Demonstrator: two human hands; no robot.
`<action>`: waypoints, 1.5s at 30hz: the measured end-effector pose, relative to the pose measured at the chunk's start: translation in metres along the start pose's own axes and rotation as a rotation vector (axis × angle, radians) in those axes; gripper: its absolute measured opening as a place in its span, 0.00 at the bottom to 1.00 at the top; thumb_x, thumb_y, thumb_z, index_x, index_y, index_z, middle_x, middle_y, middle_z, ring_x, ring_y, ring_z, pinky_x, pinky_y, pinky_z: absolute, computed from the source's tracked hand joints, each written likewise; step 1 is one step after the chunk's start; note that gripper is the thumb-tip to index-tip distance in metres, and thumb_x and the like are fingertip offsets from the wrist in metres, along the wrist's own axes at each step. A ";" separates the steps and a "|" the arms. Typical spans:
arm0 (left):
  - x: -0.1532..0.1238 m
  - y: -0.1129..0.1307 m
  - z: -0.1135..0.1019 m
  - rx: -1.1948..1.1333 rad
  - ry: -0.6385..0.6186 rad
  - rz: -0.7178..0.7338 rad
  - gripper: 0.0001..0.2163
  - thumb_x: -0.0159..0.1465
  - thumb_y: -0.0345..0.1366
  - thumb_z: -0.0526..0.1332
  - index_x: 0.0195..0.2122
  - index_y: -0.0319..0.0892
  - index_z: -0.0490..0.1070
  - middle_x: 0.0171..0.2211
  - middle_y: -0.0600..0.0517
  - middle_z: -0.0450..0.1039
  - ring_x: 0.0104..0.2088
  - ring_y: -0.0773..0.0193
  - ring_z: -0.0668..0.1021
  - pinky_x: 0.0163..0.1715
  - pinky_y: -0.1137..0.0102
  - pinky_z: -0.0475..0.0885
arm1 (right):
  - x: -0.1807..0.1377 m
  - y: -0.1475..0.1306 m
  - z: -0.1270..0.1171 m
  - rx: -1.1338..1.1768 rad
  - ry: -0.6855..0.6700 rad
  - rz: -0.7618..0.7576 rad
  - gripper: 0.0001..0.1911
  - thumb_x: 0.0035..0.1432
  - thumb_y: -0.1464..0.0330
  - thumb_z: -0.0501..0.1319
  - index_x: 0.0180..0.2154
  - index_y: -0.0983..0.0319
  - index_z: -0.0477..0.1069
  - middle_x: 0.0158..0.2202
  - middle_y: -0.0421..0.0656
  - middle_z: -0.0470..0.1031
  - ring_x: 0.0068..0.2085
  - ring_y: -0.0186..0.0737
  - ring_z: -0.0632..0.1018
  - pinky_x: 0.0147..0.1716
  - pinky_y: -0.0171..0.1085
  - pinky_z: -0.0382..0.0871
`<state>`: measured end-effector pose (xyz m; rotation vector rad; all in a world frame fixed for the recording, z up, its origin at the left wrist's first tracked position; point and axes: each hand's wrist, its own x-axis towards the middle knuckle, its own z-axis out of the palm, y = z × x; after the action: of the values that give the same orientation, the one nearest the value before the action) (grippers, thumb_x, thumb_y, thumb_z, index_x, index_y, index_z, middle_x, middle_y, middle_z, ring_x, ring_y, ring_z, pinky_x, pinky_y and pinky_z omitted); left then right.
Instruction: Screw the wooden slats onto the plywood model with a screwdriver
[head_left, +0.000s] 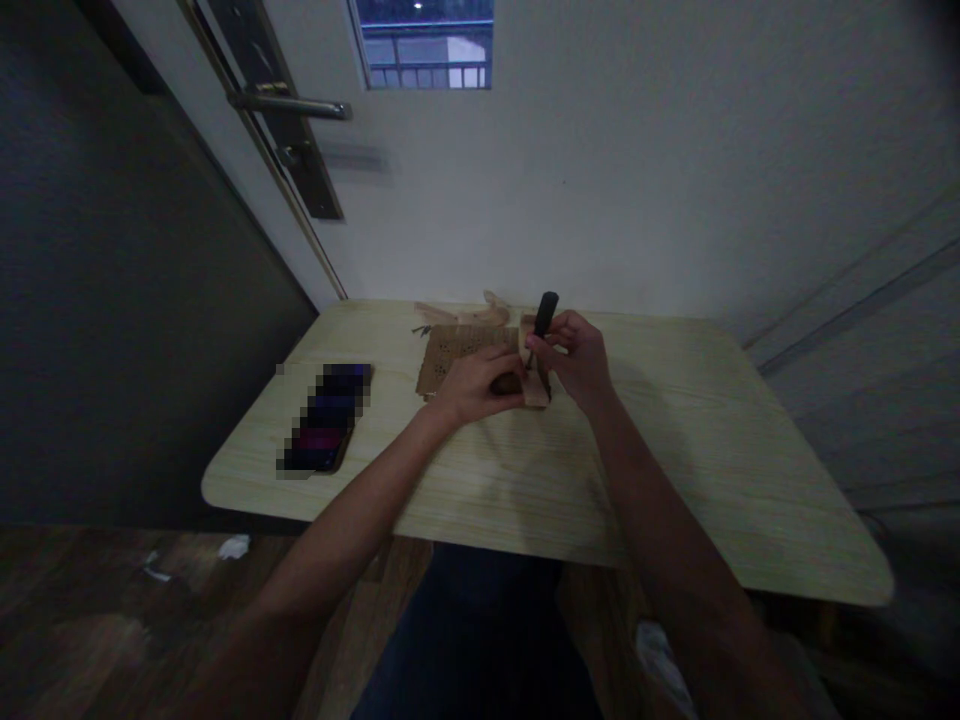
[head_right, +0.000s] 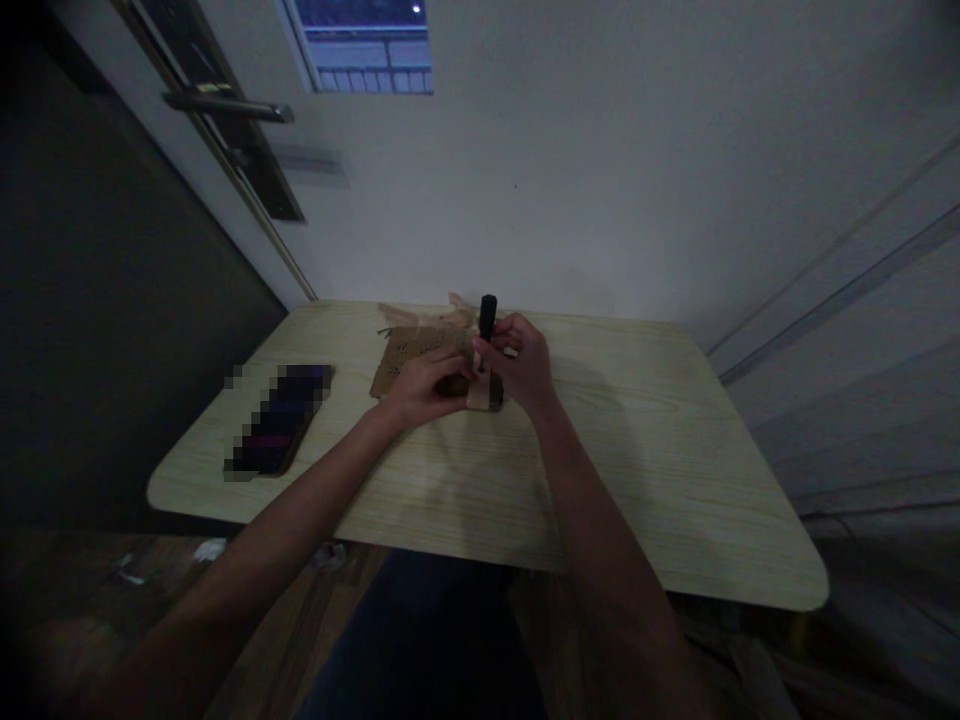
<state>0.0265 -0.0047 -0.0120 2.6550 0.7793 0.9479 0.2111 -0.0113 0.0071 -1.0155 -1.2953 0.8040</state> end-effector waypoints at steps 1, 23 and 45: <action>0.000 0.000 0.000 -0.003 0.001 -0.003 0.14 0.64 0.49 0.66 0.41 0.43 0.74 0.40 0.49 0.76 0.40 0.59 0.79 0.38 0.68 0.74 | 0.000 0.000 0.000 0.016 0.000 -0.003 0.25 0.38 0.52 0.76 0.28 0.58 0.66 0.24 0.35 0.73 0.23 0.29 0.71 0.21 0.31 0.65; -0.001 -0.001 0.001 -0.010 0.020 0.018 0.14 0.64 0.48 0.66 0.42 0.43 0.74 0.43 0.47 0.77 0.42 0.57 0.81 0.40 0.66 0.75 | 0.000 0.002 0.003 -0.092 0.060 -0.095 0.21 0.40 0.55 0.75 0.25 0.58 0.67 0.25 0.37 0.76 0.26 0.32 0.72 0.27 0.35 0.69; 0.000 0.002 -0.001 0.040 -0.010 -0.011 0.15 0.64 0.49 0.65 0.41 0.42 0.74 0.40 0.48 0.76 0.39 0.58 0.79 0.36 0.67 0.74 | 0.001 0.002 -0.002 -0.008 -0.004 -0.074 0.20 0.41 0.56 0.75 0.26 0.58 0.68 0.25 0.36 0.73 0.27 0.32 0.73 0.25 0.34 0.68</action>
<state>0.0266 -0.0059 -0.0106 2.6850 0.8183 0.9245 0.2131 -0.0105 0.0059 -0.9672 -1.3331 0.7454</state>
